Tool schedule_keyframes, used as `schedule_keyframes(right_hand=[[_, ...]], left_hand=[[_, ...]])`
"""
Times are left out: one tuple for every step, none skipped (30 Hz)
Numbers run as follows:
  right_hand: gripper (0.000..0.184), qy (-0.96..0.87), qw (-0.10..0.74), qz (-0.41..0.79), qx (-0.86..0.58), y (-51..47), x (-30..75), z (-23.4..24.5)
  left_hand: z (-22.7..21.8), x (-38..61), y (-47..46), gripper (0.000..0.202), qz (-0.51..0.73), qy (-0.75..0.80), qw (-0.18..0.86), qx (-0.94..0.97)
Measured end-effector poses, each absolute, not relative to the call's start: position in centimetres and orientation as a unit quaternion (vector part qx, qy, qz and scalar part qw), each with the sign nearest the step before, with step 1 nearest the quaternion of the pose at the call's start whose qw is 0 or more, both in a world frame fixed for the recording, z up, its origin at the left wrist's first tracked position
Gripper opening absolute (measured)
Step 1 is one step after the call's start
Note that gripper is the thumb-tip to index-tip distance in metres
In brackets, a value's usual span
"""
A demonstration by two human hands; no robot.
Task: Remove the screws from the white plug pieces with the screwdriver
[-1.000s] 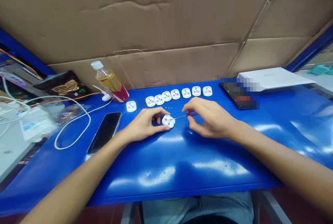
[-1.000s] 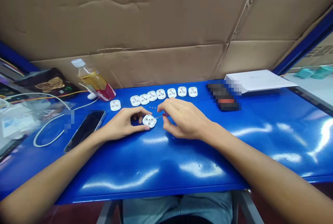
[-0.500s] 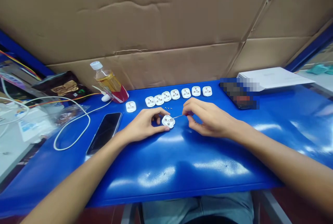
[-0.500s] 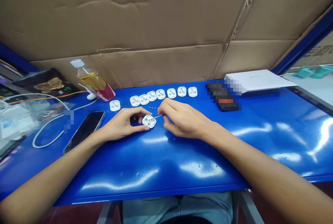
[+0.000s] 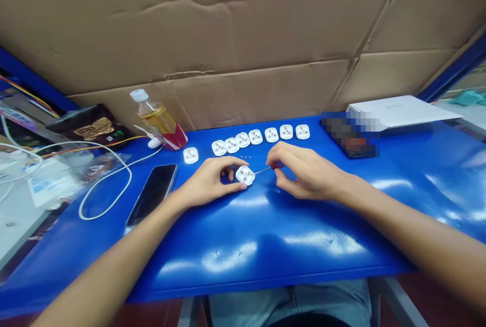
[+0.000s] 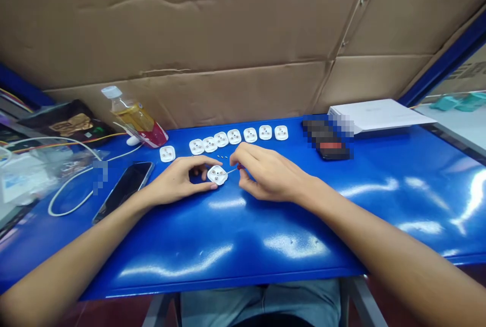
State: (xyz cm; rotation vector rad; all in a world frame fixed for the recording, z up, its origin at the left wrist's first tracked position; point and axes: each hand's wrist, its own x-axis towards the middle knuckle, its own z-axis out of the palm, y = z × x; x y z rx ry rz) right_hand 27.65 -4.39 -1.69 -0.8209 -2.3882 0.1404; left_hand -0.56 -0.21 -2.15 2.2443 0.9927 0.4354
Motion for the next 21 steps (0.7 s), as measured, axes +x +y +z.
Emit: schedule_keyframes(right_hand=[[0.027,-0.9,0.302,0.052,-0.31,-4.4,27.7,-1.7],[0.026,-0.899,0.305,0.05,-0.31,-4.4,27.7,-1.7],[0.025,-0.898,0.312,0.043,-0.307,-4.4,27.7,-1.6],[0.025,-0.896,0.321,0.034,-0.305,-4.4,27.7,-1.6],[0.024,-0.893,0.33,0.023,-0.305,-4.3,27.7,-1.5],[0.023,-0.889,0.34,0.008,-0.306,-4.3,27.7,-1.4],[0.023,-0.885,0.35,-0.008,-0.307,-4.2,27.6,-1.4],[0.023,-0.882,0.355,-0.023,-0.31,-4.2,27.6,-1.3],[0.023,-0.879,0.357,-0.036,-0.314,-4.1,27.5,-1.3],[0.023,-0.878,0.355,-0.043,-0.318,-4.0,27.5,-1.3],[0.023,-0.878,0.349,-0.045,-0.325,-3.9,27.5,-1.4],[0.024,-0.878,0.342,-0.043,-0.333,-3.8,27.5,-1.5],[0.024,-0.877,0.333,-0.038,-0.343,-3.8,27.4,-1.7],[0.025,-0.877,0.325,-0.031,-0.353,-3.7,27.5,-1.8],[0.024,-0.875,0.321,-0.025,-0.36,-3.6,27.5,-2.0],[0.024,-0.875,0.318,-0.02,-0.365,-3.5,27.5,-2.1],[0.024,-0.874,0.317,-0.017,-0.367,-3.5,27.5,-2.3],[0.024,-0.875,0.318,-0.015,-0.366,-3.4,27.5,-2.4],[0.025,-0.876,0.318,-0.015,-0.363,-3.4,27.5,-2.5],[0.025,-0.877,0.317,-0.015,-0.36,-3.4,27.4,-2.6],[0.025,-0.878,0.316,-0.014,-0.358,-3.4,27.4,-2.6]], left_hand=[[-2.2,-0.6,-0.2,0.05,0.166,0.376,0.316,0.855],[-2.2,-0.6,-0.2,0.05,0.167,0.375,0.312,0.857],[-2.3,-0.6,-0.1,0.051,0.169,0.375,0.308,0.858],[-2.4,-0.6,-0.1,0.053,0.172,0.375,0.303,0.859],[-2.4,-0.6,-0.1,0.056,0.176,0.377,0.297,0.859],[-2.4,-0.6,-0.1,0.057,0.183,0.381,0.289,0.859],[-2.4,-0.6,-0.1,0.057,0.193,0.385,0.28,0.858],[-2.4,-0.5,-0.2,0.056,0.207,0.389,0.271,0.856],[-2.3,-0.5,-0.2,0.054,0.224,0.391,0.264,0.853],[-2.2,-0.4,-0.2,0.05,0.242,0.389,0.258,0.851],[-2.1,-0.3,-0.3,0.046,0.258,0.384,0.254,0.85],[-2.1,-0.3,-0.3,0.041,0.271,0.376,0.249,0.851],[-2.0,-0.3,-0.3,0.037,0.278,0.367,0.245,0.853],[-2.0,-0.3,-0.3,0.034,0.28,0.36,0.24,0.857],[-2.1,-0.3,-0.3,0.033,0.277,0.355,0.236,0.861],[-2.2,-0.3,-0.2,0.033,0.27,0.351,0.234,0.865],[-2.3,-0.3,-0.2,0.034,0.261,0.349,0.234,0.869],[-2.4,-0.4,-0.1,0.036,0.25,0.347,0.237,0.872],[-2.6,-0.4,0.0,0.037,0.241,0.346,0.24,0.875],[-2.7,-0.4,0.0,0.038,0.234,0.345,0.244,0.876],[-2.9,-0.3,0.0,0.039,0.229,0.343,0.248,0.877]])
